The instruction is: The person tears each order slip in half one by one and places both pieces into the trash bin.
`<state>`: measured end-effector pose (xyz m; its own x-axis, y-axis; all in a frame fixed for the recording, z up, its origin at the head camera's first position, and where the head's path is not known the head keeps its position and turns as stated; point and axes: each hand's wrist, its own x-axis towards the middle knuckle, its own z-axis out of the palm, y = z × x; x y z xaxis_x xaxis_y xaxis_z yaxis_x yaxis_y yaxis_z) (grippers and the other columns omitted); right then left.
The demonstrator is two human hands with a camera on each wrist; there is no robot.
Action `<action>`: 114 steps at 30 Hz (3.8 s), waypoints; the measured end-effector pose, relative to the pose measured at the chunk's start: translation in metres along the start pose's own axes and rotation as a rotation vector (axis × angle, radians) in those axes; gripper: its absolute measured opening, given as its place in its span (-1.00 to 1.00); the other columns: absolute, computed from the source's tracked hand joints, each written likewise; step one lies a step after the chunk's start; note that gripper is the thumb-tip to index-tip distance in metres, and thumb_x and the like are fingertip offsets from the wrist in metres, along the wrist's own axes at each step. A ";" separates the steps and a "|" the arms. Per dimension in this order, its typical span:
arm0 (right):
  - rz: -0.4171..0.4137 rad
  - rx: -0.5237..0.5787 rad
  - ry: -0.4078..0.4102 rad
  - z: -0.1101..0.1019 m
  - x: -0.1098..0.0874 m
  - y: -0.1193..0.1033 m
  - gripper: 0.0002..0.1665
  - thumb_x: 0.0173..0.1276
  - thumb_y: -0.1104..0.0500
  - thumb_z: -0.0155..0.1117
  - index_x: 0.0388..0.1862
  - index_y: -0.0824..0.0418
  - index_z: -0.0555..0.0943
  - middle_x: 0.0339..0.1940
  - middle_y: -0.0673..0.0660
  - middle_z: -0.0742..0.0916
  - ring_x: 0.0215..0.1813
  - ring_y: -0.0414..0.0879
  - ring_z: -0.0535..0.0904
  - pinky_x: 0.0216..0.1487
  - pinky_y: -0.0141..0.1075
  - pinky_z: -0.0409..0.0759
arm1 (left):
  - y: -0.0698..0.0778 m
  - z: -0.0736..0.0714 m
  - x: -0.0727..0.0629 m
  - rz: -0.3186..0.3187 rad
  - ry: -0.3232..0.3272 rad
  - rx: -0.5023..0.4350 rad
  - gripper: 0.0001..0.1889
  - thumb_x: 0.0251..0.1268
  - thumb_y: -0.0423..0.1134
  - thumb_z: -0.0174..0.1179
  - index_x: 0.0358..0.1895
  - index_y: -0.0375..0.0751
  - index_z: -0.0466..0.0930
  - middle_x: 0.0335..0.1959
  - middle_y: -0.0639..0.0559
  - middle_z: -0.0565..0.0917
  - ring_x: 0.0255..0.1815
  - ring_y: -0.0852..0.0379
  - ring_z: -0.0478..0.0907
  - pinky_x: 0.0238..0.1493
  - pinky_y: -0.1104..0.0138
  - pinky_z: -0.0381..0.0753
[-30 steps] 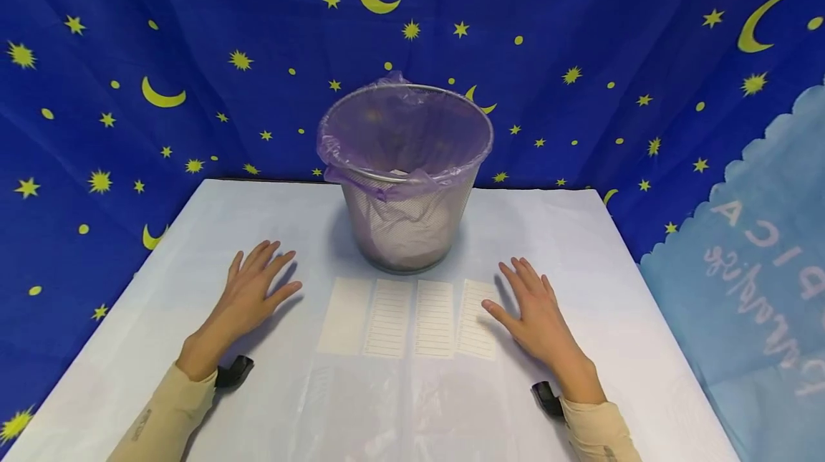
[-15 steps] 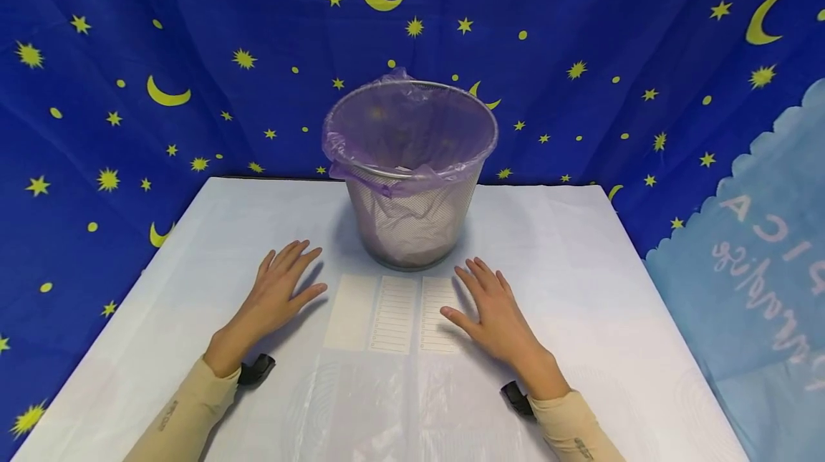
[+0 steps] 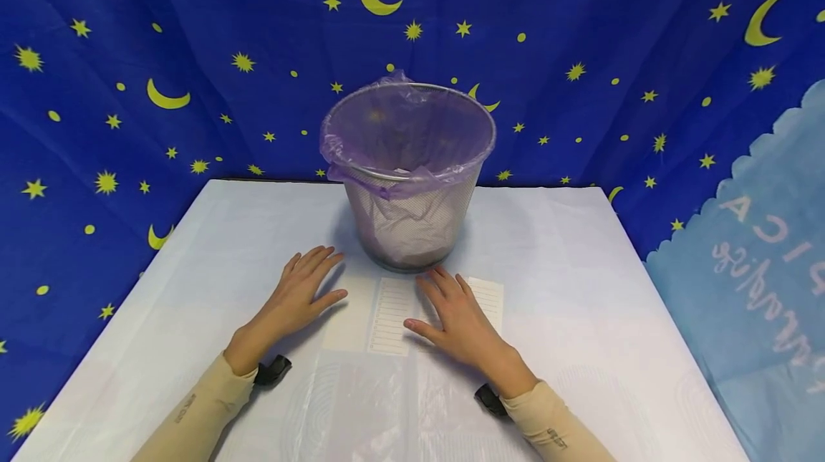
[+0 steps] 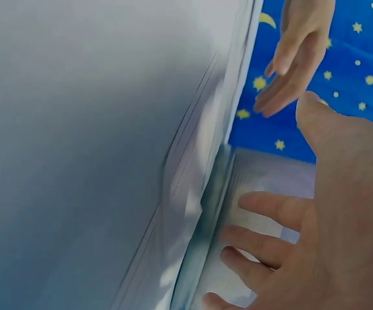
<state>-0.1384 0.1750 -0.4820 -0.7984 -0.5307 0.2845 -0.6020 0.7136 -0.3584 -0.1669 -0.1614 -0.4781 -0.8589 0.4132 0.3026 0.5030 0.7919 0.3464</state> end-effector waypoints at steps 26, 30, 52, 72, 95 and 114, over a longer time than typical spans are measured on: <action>-0.119 0.099 0.100 0.017 -0.001 -0.014 -0.10 0.43 -0.28 0.40 0.55 0.20 0.45 0.57 0.30 0.48 0.58 0.29 0.37 0.51 0.24 0.35 | 0.008 0.020 0.003 0.078 0.027 -0.041 -0.26 0.24 -0.01 0.52 0.42 -0.27 0.51 0.22 -0.18 0.66 0.27 -0.20 0.52 0.18 -0.10 0.51; -0.110 0.095 0.087 0.019 -0.003 -0.015 -0.11 0.44 -0.31 0.37 0.54 0.18 0.46 0.56 0.28 0.49 0.57 0.28 0.39 0.50 0.25 0.37 | 0.010 0.022 0.001 0.097 0.031 -0.067 -0.24 0.10 -0.10 0.61 0.38 -0.27 0.56 0.16 -0.16 0.67 0.21 -0.18 0.53 0.17 -0.09 0.52; -0.135 0.101 0.074 0.024 -0.005 -0.010 -0.01 0.47 -0.42 0.23 0.60 0.20 0.38 0.55 0.25 0.52 0.61 0.21 0.35 0.56 0.25 0.30 | 0.013 0.023 0.000 0.003 -0.044 -0.216 -0.42 0.13 -0.24 0.60 0.25 -0.20 0.63 -0.13 -0.03 0.69 -0.12 0.06 0.54 -0.06 0.14 0.56; -0.127 0.152 0.167 0.023 -0.005 -0.013 -0.05 0.41 -0.20 0.46 0.61 0.14 0.35 0.52 0.12 0.57 0.55 0.08 0.44 0.51 0.04 0.39 | 0.026 0.015 -0.009 0.048 0.031 -0.436 -0.26 0.15 -0.40 0.55 0.41 -0.14 0.45 -0.21 0.09 0.82 -0.30 0.31 0.61 -0.24 0.31 0.60; -0.379 0.350 0.373 0.025 0.001 -0.019 -0.84 0.34 0.34 0.47 -0.28 0.08 0.72 -0.29 -0.09 0.75 -0.22 -0.27 0.69 -0.09 -0.44 0.66 | 0.051 0.020 -0.010 0.325 0.028 -0.474 -0.34 0.24 -0.45 0.48 0.42 -0.28 0.47 -0.33 0.11 0.66 -0.34 0.33 0.56 -0.26 0.34 0.68; -0.385 0.364 0.358 0.025 -0.002 -0.019 -0.90 0.47 0.19 0.44 -0.08 0.11 0.74 -0.16 -0.04 0.75 -0.12 -0.20 0.69 -0.01 -0.41 0.66 | 0.066 0.026 -0.012 0.400 0.125 -0.584 -0.46 0.25 -0.50 0.45 0.31 -0.27 0.56 -0.22 0.05 0.71 -0.23 0.22 0.69 -0.13 0.36 0.72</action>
<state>-0.1257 0.1510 -0.4981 -0.5083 -0.4875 0.7099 -0.8610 0.2674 -0.4327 -0.1259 -0.1022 -0.4813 -0.5982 0.5390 0.5930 0.7763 0.2062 0.5957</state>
